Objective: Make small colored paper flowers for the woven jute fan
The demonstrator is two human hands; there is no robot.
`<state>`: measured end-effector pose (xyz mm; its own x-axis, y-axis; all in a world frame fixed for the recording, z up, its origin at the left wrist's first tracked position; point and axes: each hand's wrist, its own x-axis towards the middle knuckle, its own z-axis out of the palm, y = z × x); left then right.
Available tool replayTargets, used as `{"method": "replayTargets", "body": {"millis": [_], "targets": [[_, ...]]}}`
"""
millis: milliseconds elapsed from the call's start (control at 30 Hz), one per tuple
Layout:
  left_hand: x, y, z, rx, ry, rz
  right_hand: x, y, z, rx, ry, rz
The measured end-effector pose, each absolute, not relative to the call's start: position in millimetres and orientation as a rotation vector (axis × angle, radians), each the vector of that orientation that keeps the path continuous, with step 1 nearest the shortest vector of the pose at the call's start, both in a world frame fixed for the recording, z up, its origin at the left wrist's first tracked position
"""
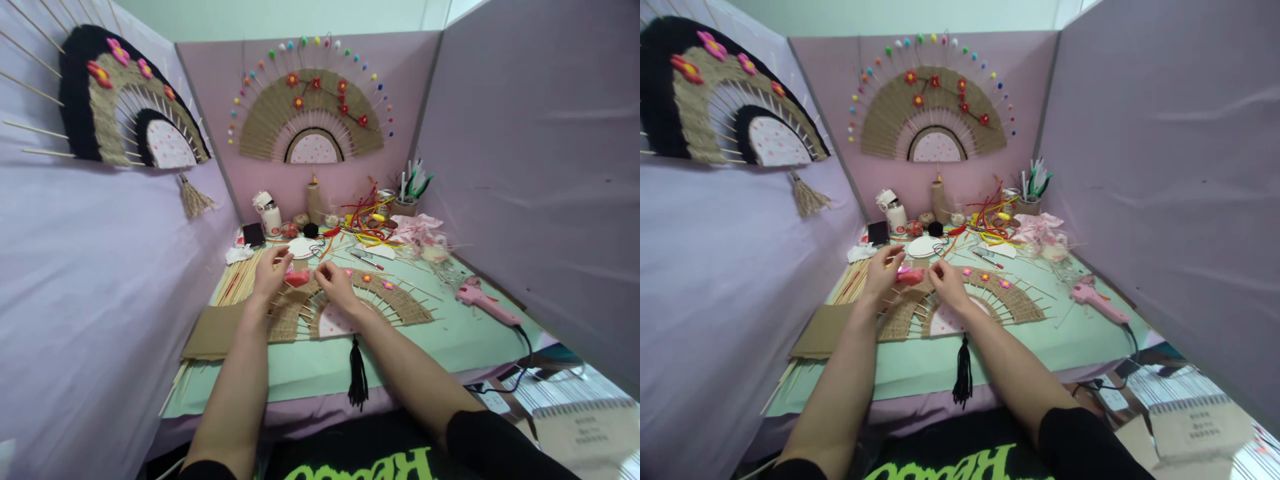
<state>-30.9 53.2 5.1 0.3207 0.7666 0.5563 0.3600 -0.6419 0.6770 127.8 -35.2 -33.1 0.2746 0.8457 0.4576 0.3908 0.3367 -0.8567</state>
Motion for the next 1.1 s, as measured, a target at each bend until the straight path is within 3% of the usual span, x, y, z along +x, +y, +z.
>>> {"method": "replayTargets", "body": {"millis": [200,667,1100], "targets": [[-5.0,35.6,-9.0,2.520,0.727,0.987,134.6,-33.5,-28.2,-1.258,-1.127,0.450],[2.7,27.3,-5.5,2.412,0.844,0.909,133.3,-36.3,-24.3,-1.225,-1.169,0.443],[3.4,29.1,-8.1,2.413,0.874,0.890,139.9,-39.7,-26.3,-1.277,-1.518,-0.115]]}}
